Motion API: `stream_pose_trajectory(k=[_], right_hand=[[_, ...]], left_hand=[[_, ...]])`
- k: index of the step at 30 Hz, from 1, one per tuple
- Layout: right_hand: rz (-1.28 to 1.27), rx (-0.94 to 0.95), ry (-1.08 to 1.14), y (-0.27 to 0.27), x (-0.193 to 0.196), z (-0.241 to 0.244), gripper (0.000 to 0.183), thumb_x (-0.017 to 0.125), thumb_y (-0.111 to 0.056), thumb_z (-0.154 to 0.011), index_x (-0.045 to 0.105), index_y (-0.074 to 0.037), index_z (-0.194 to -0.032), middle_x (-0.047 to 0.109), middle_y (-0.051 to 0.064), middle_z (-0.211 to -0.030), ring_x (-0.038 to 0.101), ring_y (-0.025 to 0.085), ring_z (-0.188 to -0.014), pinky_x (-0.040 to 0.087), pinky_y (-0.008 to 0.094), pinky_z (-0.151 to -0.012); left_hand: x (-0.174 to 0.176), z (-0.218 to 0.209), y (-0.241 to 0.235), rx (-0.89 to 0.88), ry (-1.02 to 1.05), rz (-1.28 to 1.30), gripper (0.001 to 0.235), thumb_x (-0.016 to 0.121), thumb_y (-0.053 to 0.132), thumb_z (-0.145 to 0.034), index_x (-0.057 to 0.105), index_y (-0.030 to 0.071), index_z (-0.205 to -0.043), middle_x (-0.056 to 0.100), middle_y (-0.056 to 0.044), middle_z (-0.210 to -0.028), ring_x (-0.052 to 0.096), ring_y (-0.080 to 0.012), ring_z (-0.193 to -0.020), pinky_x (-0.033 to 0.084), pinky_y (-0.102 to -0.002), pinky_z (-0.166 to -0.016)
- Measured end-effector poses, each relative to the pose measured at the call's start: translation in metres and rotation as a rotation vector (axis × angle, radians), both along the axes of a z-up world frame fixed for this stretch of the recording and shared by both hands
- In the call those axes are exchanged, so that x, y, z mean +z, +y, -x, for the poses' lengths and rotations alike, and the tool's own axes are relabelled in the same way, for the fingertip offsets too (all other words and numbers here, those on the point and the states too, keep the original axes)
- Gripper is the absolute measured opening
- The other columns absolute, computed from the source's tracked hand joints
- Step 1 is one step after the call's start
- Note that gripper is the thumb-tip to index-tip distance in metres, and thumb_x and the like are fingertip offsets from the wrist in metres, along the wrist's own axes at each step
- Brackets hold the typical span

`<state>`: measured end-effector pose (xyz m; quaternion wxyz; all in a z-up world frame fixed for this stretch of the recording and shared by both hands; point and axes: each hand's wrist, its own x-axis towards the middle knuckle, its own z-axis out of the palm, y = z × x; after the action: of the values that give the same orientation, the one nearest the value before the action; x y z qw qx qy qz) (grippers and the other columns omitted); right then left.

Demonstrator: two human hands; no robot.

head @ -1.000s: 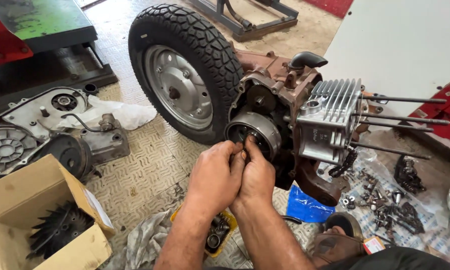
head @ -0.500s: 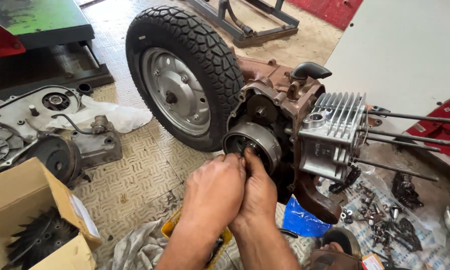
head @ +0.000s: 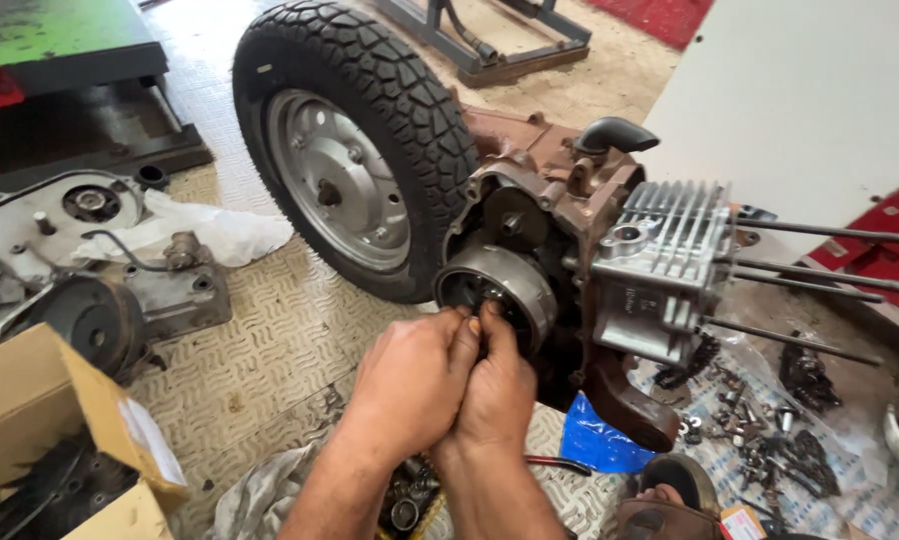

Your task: The person works on a scooter engine mounted on a stand, fitting the cylinder and timing chain and adjusting components on the engine. They then sit on the floor, handle the stator/flywheel cover, and fit a gasket to the cover on their lap.

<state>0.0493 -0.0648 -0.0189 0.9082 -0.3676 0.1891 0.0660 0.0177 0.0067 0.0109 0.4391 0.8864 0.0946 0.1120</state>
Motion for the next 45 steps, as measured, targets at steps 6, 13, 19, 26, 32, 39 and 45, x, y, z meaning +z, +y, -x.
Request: stream_pose_trajectory(k=[6, 13, 19, 26, 32, 39, 45], right_hand=[[-0.19, -0.009, 0.001, 0.004, -0.013, -0.002, 0.028, 0.063, -0.026, -0.094, 0.071, 0.0, -0.089, 0.072, 0.009, -0.084, 0.068, 0.02, -0.077, 0.055, 0.031, -0.073], [-0.099, -0.017, 0.018, -0.002, 0.012, 0.005, 0.027, 0.067, -0.025, -0.095, 0.07, 0.001, -0.088, 0.072, 0.008, -0.084, 0.067, 0.019, -0.075, 0.054, 0.032, -0.068], [0.079, 0.005, -0.01, 0.0, -0.002, -0.003, 0.029, 0.066, -0.025, -0.096, 0.069, 0.002, -0.086, 0.069, 0.008, -0.08, 0.064, 0.018, -0.07, 0.051, 0.032, -0.063], [-0.005, -0.068, -0.075, 0.004, -0.015, -0.005, 0.03, 0.064, -0.024, -0.096, 0.07, 0.003, -0.085, 0.07, 0.009, -0.08, 0.065, 0.018, -0.07, 0.053, 0.031, -0.064], [0.076, 0.061, -0.18, -0.024, -0.025, 0.009, 0.038, 0.064, -0.033, -0.101, 0.07, 0.005, -0.096, 0.069, 0.009, -0.089, 0.064, 0.018, -0.081, 0.053, 0.034, -0.071], [1.546, 1.394, -0.517, -0.171, -0.064, 0.007, 0.056, 0.067, -0.044, -0.089, 0.065, -0.012, -0.135, 0.076, 0.016, -0.121, 0.074, 0.026, -0.116, 0.057, 0.037, -0.1], [2.268, 1.448, -0.688, -0.248, -0.215, -0.046, 0.071, 0.069, -0.035, -0.1, 0.033, -0.029, -0.16, 0.033, 0.025, -0.158, 0.041, 0.049, -0.14, 0.04, 0.062, -0.099]], left_hand=[[-0.002, 0.002, 0.001, -0.024, -0.074, 0.01, 0.034, 0.054, 0.034, -0.095, 0.074, 0.007, -0.097, 0.075, -0.019, -0.094, 0.07, -0.0438, -0.087, 0.055, -0.052, -0.078], [0.003, 0.009, -0.003, -0.028, -0.062, 0.036, 0.036, 0.051, 0.035, -0.098, 0.073, 0.006, -0.099, 0.074, -0.022, -0.094, 0.069, -0.0455, -0.089, 0.053, -0.054, -0.08], [-0.002, 0.003, 0.001, -0.032, -0.055, 0.088, 0.034, 0.053, 0.033, -0.099, 0.073, 0.005, -0.096, 0.075, -0.021, -0.089, 0.07, -0.0436, -0.085, 0.054, -0.051, -0.077], [-0.011, -0.001, 0.001, -0.062, -0.101, 0.235, 0.03, 0.059, 0.028, -0.096, 0.074, 0.003, -0.094, 0.076, -0.019, -0.085, 0.074, -0.0384, -0.077, 0.057, -0.044, -0.07], [-0.017, 0.0, -0.002, -0.056, -0.116, 0.243, 0.032, 0.056, 0.029, -0.097, 0.073, 0.002, -0.097, 0.077, -0.019, -0.088, 0.074, -0.0359, -0.08, 0.057, -0.043, -0.072], [-0.025, 0.001, -0.005, -0.026, -0.067, 0.369, 0.039, 0.051, 0.035, -0.1, 0.072, 0.002, -0.095, 0.072, -0.012, -0.074, 0.069, -0.0243, -0.069, 0.053, -0.038, -0.067], [-0.03, -0.003, -0.01, 0.005, -0.069, 0.431, 0.038, 0.051, 0.035, -0.1, 0.069, 0.002, -0.092, 0.068, -0.009, -0.07, 0.065, -0.021, -0.067, 0.052, -0.036, -0.065]])
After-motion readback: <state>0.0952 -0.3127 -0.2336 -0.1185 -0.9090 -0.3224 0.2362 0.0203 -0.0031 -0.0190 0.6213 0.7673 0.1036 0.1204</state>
